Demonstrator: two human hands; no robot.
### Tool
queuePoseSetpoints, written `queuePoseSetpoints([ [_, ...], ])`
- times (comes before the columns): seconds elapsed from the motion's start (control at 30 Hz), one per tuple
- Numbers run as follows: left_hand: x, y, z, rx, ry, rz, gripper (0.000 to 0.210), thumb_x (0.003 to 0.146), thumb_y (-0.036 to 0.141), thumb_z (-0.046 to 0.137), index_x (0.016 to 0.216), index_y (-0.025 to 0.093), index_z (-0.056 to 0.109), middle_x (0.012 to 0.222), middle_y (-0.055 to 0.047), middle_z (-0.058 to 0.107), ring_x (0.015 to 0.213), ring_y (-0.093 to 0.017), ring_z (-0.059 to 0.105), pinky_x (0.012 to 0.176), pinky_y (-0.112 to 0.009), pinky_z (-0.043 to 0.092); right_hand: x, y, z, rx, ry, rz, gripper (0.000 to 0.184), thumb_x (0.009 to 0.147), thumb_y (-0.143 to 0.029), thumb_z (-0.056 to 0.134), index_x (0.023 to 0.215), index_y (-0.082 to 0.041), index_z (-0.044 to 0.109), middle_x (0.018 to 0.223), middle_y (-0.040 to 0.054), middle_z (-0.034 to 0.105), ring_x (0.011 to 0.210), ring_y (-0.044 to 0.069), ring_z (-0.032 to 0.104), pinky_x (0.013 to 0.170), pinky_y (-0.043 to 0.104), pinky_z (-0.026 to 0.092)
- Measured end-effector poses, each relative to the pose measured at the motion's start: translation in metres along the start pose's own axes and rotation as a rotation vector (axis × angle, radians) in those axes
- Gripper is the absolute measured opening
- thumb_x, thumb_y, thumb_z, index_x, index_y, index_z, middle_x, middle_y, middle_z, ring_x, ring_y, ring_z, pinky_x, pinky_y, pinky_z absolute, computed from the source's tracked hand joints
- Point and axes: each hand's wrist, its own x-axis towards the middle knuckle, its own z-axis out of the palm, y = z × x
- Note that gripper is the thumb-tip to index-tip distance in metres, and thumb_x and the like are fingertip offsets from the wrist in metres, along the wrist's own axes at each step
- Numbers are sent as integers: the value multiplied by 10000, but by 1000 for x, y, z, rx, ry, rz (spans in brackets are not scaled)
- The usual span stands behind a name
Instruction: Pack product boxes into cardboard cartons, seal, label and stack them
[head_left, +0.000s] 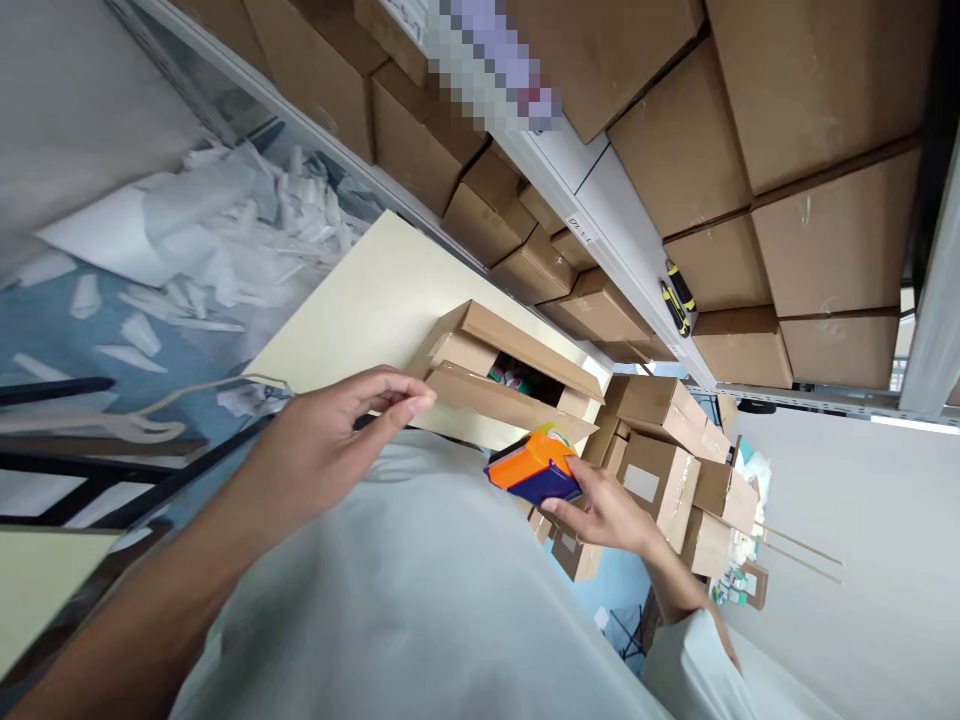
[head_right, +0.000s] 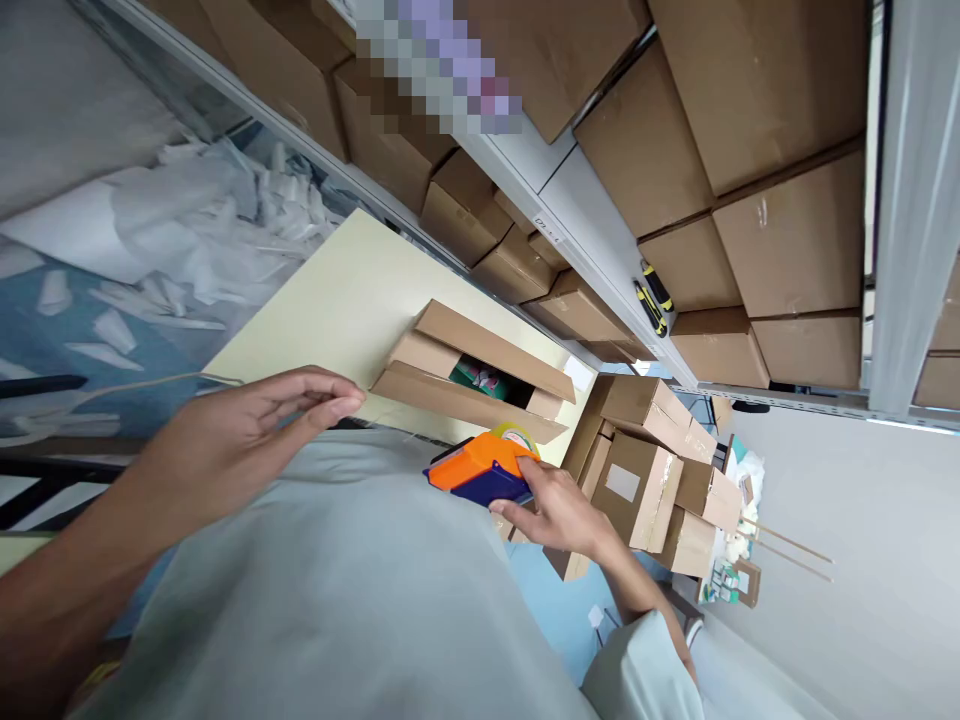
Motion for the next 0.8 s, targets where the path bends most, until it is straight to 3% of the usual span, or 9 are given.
queuePoseSetpoints([
  [0.17, 31, -9, -6, -210, -14, -98, 537, 816, 741, 794, 979, 230, 796, 996, -64, 833, 951, -273, 738, 951, -390, 603, 36, -18, -46, 48, -88, 107, 333, 977, -547, 806, 1081, -233, 769, 842, 8, 730, 704, 203, 631, 640, 314, 509],
  [0.3, 51, -13, 0, -340, -11, -121, 539, 793, 697, 840, 994, 199, 793, 966, -68, 817, 882, -245, 732, 944, -409, 605, 75, -29, -72, 120, -119, 212, 528, 947, -717, 791, 1014, -195, 753, 850, 32, 718, 720, 189, 614, 625, 297, 472],
  [0.43, 67, -16, 4, -472, 18, -168, 482, 786, 600, 896, 988, 177, 788, 979, -65, 805, 844, -210, 707, 931, -408, 630, 108, -31, -84, 153, -149, 297, 711, 878, -886, 770, 938, -180, 724, 784, 22, 675, 685, 166, 573, 603, 279, 447],
  [0.57, 77, -25, 10, -638, 30, -275, 442, 769, 508, 960, 952, 152, 774, 920, -31, 743, 865, -194, 685, 1040, -516, 664, 132, -24, -93, 130, -197, 318, 713, 833, -879, 826, 894, -177, 717, 778, 17, 674, 700, 167, 592, 621, 275, 460],
  [0.7, 80, -39, 18, -806, -70, -379, 441, 781, 492, 999, 917, 146, 763, 800, 21, 623, 862, -174, 669, 1138, -611, 650, 149, -16, -100, 121, -257, 348, 726, 829, -896, 813, 896, -176, 740, 788, 14, 705, 708, 169, 620, 632, 270, 484],
  [0.8, 79, -44, 21, -886, -105, -416, 478, 744, 490, 1042, 909, 144, 757, 854, 11, 654, 854, -140, 638, 1167, -614, 632, 156, -16, -105, 129, -313, 379, 739, 838, -912, 789, 908, -178, 756, 779, 19, 715, 690, 168, 628, 617, 270, 499],
])
